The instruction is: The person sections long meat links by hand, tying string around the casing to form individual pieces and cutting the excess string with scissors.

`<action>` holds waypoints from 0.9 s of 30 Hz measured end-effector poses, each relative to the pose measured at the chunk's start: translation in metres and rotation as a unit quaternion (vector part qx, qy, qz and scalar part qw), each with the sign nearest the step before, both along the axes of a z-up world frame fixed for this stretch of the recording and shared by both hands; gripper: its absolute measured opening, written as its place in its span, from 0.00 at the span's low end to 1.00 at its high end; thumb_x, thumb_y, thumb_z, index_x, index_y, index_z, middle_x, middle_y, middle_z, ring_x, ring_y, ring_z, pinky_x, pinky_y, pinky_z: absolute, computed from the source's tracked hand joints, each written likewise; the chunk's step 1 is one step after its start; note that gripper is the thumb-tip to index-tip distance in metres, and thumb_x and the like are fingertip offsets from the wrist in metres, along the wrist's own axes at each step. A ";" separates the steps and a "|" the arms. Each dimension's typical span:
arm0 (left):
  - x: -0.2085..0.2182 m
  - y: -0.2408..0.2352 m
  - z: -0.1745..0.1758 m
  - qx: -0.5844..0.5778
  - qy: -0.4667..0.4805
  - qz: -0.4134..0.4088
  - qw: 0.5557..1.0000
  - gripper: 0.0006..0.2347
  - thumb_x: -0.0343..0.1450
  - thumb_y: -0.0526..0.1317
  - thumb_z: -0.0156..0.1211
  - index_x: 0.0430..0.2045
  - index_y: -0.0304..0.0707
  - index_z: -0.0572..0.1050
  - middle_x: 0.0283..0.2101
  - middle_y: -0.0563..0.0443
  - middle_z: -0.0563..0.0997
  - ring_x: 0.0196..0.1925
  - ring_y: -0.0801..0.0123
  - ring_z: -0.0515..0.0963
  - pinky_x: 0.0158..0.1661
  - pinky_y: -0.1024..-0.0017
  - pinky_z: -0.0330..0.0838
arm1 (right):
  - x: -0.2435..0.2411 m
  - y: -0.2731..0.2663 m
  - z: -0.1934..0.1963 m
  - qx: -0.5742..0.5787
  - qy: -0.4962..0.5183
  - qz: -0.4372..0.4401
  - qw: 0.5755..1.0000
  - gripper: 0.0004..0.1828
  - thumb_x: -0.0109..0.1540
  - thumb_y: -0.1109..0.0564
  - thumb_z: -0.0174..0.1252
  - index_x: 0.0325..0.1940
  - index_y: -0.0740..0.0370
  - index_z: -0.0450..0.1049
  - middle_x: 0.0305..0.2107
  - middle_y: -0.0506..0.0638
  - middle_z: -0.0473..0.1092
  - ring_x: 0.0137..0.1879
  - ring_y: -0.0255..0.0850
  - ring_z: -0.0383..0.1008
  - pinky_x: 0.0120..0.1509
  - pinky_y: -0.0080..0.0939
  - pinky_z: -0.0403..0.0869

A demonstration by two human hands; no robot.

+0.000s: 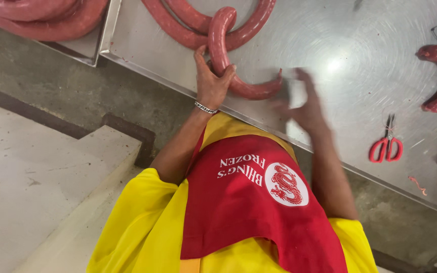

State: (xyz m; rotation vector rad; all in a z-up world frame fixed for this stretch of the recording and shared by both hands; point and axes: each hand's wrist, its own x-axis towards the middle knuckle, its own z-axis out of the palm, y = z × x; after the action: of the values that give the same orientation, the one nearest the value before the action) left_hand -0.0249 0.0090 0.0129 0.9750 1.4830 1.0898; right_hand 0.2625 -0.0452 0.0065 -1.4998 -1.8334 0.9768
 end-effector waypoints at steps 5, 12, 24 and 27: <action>-0.005 0.022 0.016 0.085 -0.123 -0.116 0.982 0.32 0.74 0.35 0.71 0.68 0.35 0.54 0.56 0.41 0.74 0.54 0.65 0.77 0.52 0.68 0.76 | -0.095 0.031 0.030 -0.070 -0.007 0.045 0.997 0.40 0.58 0.55 0.68 0.69 0.70 0.59 0.45 0.61 0.72 0.50 0.57 0.77 0.54 0.51 0.74; -0.041 0.088 -0.001 0.300 0.445 -0.256 0.804 0.36 0.68 0.53 0.75 0.67 0.36 0.65 0.66 0.39 0.68 0.71 0.47 0.61 0.68 0.39 0.42 | -0.014 0.004 0.096 -0.268 0.480 -0.232 0.803 0.19 0.66 0.60 0.55 0.58 0.74 0.66 0.31 0.49 0.66 0.32 0.36 0.68 0.39 0.39 0.73; 0.068 0.015 0.000 0.331 0.354 -0.584 0.651 0.23 0.66 0.56 0.72 0.44 0.37 0.78 0.41 0.43 0.81 0.40 0.51 0.81 0.47 0.55 0.71 | 0.076 -0.093 0.122 0.019 0.717 -0.370 0.590 0.41 0.69 0.39 0.51 0.74 0.76 0.57 0.60 0.69 0.68 0.63 0.51 0.75 0.64 0.43 0.77; 0.089 -0.013 0.004 0.224 0.355 -0.682 0.599 0.22 0.68 0.58 0.67 0.39 0.37 0.76 0.36 0.46 0.83 0.38 0.53 0.83 0.40 0.57 0.74 | 0.110 -0.066 0.084 0.018 0.621 -0.397 0.676 0.43 0.66 0.38 0.56 0.76 0.66 0.54 0.69 0.61 0.62 0.77 0.53 0.64 0.80 0.52 0.68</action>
State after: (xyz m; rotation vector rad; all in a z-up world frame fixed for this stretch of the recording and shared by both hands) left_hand 0.0637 -0.0041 0.0168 2.4784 0.4546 -0.2111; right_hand 0.3729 -0.1116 0.0903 -0.9068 -0.1512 1.0175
